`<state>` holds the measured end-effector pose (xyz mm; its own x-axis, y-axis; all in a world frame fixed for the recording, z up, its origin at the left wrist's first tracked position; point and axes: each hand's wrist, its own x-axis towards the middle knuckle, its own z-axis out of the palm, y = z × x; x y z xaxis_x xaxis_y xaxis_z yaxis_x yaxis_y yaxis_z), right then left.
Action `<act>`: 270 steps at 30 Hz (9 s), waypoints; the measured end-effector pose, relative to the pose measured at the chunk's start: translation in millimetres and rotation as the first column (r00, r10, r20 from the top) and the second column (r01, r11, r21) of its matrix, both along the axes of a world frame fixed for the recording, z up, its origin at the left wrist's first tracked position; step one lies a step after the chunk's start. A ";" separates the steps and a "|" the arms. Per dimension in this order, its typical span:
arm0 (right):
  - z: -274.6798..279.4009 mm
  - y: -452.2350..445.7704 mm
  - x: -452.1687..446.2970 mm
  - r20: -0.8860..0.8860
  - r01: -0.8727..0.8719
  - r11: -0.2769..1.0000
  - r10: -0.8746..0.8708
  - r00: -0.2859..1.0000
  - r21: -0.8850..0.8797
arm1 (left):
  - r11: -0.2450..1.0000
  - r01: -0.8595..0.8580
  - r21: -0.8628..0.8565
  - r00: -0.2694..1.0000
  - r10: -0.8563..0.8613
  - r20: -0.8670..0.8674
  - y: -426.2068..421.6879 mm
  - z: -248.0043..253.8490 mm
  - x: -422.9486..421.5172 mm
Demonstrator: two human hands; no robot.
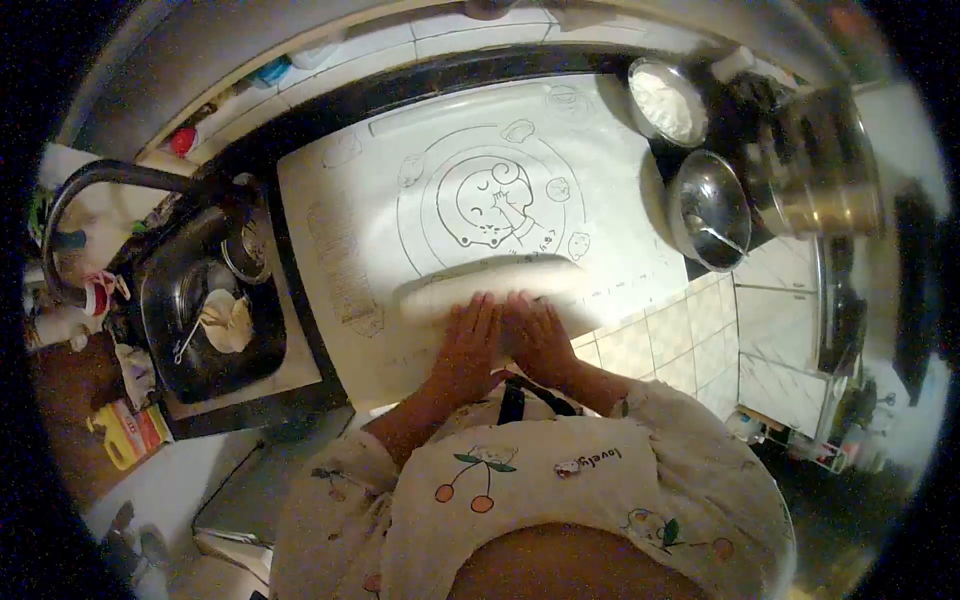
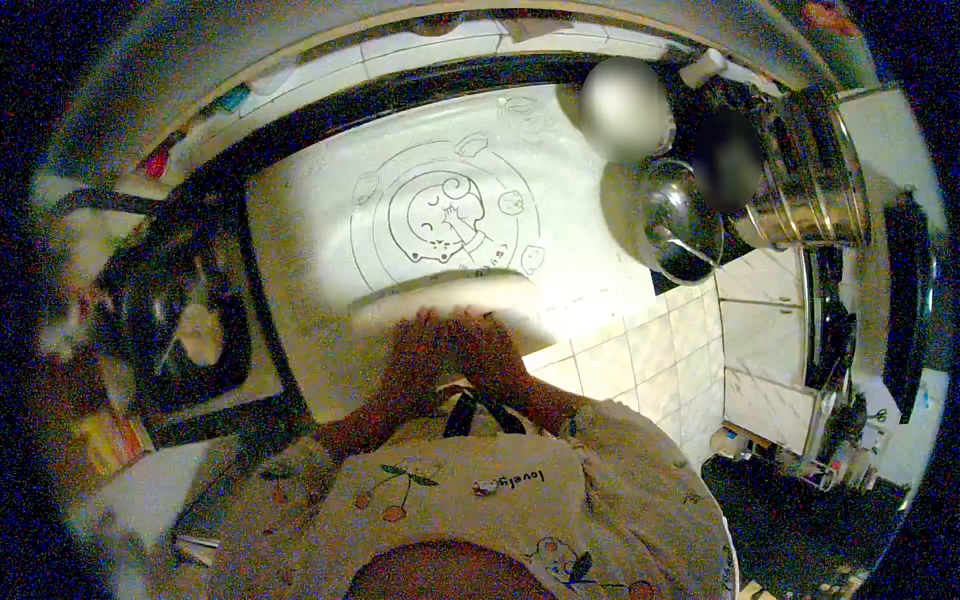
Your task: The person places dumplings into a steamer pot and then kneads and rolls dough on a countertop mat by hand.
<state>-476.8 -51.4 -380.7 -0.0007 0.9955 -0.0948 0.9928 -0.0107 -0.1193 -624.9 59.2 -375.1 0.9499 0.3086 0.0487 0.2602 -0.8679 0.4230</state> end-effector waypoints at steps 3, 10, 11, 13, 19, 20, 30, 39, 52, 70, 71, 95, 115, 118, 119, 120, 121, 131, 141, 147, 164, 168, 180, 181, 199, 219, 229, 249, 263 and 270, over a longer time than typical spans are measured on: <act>36.1 -5.9 16.7 -0.419 0.212 0.975 -0.219 0.881 -0.065 | 0.995 -0.022 0.099 0.990 0.008 0.137 7.8 -5.5 1.6; 18.3 18.4 94.8 -0.471 0.379 0.914 -0.271 0.839 0.148 | 0.986 -0.168 0.017 0.979 0.169 -0.110 49.0 23.0 42.3; 17.8 19.7 104.0 -0.455 0.289 0.957 -0.241 0.857 0.036 | 0.988 -0.154 0.030 0.978 0.157 -0.139 51.1 24.6 43.8; 21.7 28.3 117.6 -0.625 0.232 0.973 -0.178 0.760 0.004 | 0.991 -0.124 0.057 0.971 0.133 -0.199 60.6 25.6 48.8; 75.2 89.2 156.5 -0.592 0.255 0.694 -0.713 0.376 -0.674 | 0.521 -0.172 -0.836 0.948 -0.143 -0.284 154.7 19.9 72.1; 79.7 93.2 162.8 -0.658 0.242 0.699 -0.715 0.234 -0.673 | 0.468 -0.183 -0.864 0.928 -0.208 -0.309 165.5 22.3 74.6; 25.2 120.9 180.6 -0.310 0.354 0.863 -0.469 0.827 -0.360 | 0.876 -0.204 -0.436 0.886 -0.025 -0.463 180.9 39.0 105.7; -3.0 158.0 55.2 -0.615 0.446 0.837 -0.176 0.769 0.318 | 0.897 -0.416 0.149 0.906 0.422 -0.009 103.5 -17.8 118.7; -0.5 177.2 84.5 -0.470 0.386 0.870 -0.214 0.856 0.308 | 0.957 -0.268 0.109 0.959 0.254 0.123 135.0 -25.5 139.2; -0.8 179.6 91.6 -0.231 0.227 0.915 -0.154 0.961 0.335 | 0.893 -0.389 0.227 0.920 0.388 0.055 142.3 -18.9 125.4; -1.6 179.5 92.6 -0.205 0.195 0.928 -0.133 0.970 0.316 | 0.882 -0.400 0.251 0.916 0.396 0.069 147.6 -14.6 128.0; -0.3 85.2 87.2 -0.132 0.164 0.974 -0.144 0.981 0.155 | 0.924 -0.336 0.182 0.941 0.339 0.019 70.3 11.5 47.3; -8.7 76.3 28.7 0.039 0.010 0.956 -0.022 0.999 0.294 | 0.869 -0.321 0.376 0.946 0.315 0.079 66.2 -7.7 39.3; -15.4 105.8 40.6 -0.144 0.135 0.971 -0.108 0.984 0.195 | 0.864 -0.337 0.373 0.940 0.282 0.194 70.6 -23.5 35.1; 3.0 132.3 55.3 -0.180 0.168 0.975 -0.141 0.974 0.146 | 0.808 -0.347 0.476 0.934 0.251 0.254 104.1 -40.6 49.3; -0.5 154.1 74.2 -0.164 0.147 0.948 -0.103 0.981 0.281 | 0.892 -0.364 0.266 0.931 0.352 0.096 124.8 3.2 63.2; 7.9 174.2 85.1 -0.079 0.204 0.938 -0.189 0.979 0.280 | 0.856 -0.424 0.294 0.901 0.431 0.044 149.0 7.7 73.3; -8.0 57.6 96.9 -0.183 0.138 0.981 -0.113 0.977 0.133 | 0.918 -0.365 0.156 0.930 0.368 0.008 58.3 -5.4 -12.2; -6.3 164.4 147.9 -0.356 0.318 0.888 -0.194 0.914 0.332 | 0.880 -0.469 0.076 0.882 0.461 0.100 183.5 -17.8 31.4; -3.6 78.4 109.8 -0.152 0.186 0.932 -0.144 0.978 0.311 | 0.929 -0.332 0.162 0.938 0.308 0.157 119.2 -2.5 -13.3; 8.1 199.8 63.7 -0.239 0.232 0.910 -0.154 0.959 0.343 | 0.927 -0.330 0.180 0.938 0.343 -0.049 129.2 -4.6 102.7; 3.3 105.4 24.3 -0.373 0.209 0.939 -0.097 0.923 0.273 | 0.959 -0.202 0.196 0.979 0.199 0.038 54.9 -14.8 49.0; 24.9 76.8 93.1 -0.444 0.389 0.892 -0.260 0.858 0.229 | 0.961 -0.244 0.128 0.961 0.257 -0.100 113.6 14.1 36.2; 31.2 85.3 98.4 -0.501 0.376 0.901 -0.228 0.835 0.216 | 0.951 -0.270 0.151 0.943 0.293 -0.159 127.5 25.0 48.0; 18.7 141.3 112.1 -0.773 0.735 0.636 -0.581 0.254 -0.236 | -0.258 -0.504 -0.824 0.857 -0.028 -0.515 93.8 -6.5 58.9; -7.2 229.9 100.7 -0.341 0.700 0.607 -0.612 0.714 0.376 | -0.555 -0.303 -0.774 0.826 0.253 -0.505 39.5 -8.6 7.8; -2.6 169.6 9.4 -0.173 0.574 0.710 -0.558 0.812 0.408 | -0.327 -0.300 -0.896 0.903 0.206 -0.378 29.9 -43.2 7.2; 12.0 150.0 -37.3 -0.233 0.600 0.737 -0.553 0.800 0.311 | -0.262 -0.097 -0.960 0.870 0.446 -0.210 29.1 -36.5 -15.1; -20.0 297.2 85.6 -0.319 0.738 0.557 -0.670 0.670 0.381 | -0.190 -0.286 -0.939 0.812 0.473 -0.343 24.2 -22.7 -26.8; 33.4 180.2 -23.7 -0.190 0.521 0.852 -0.504 0.843 0.055 | -0.279 -0.091 -0.956 0.858 0.465 -0.217 13.7 -66.6 -22.2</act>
<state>-500.5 128.8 -347.3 0.5056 0.8619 -0.0384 0.8150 -0.4917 -0.3066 -647.1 72.9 -441.7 0.7623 0.3970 -0.5111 0.0882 0.7187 0.6897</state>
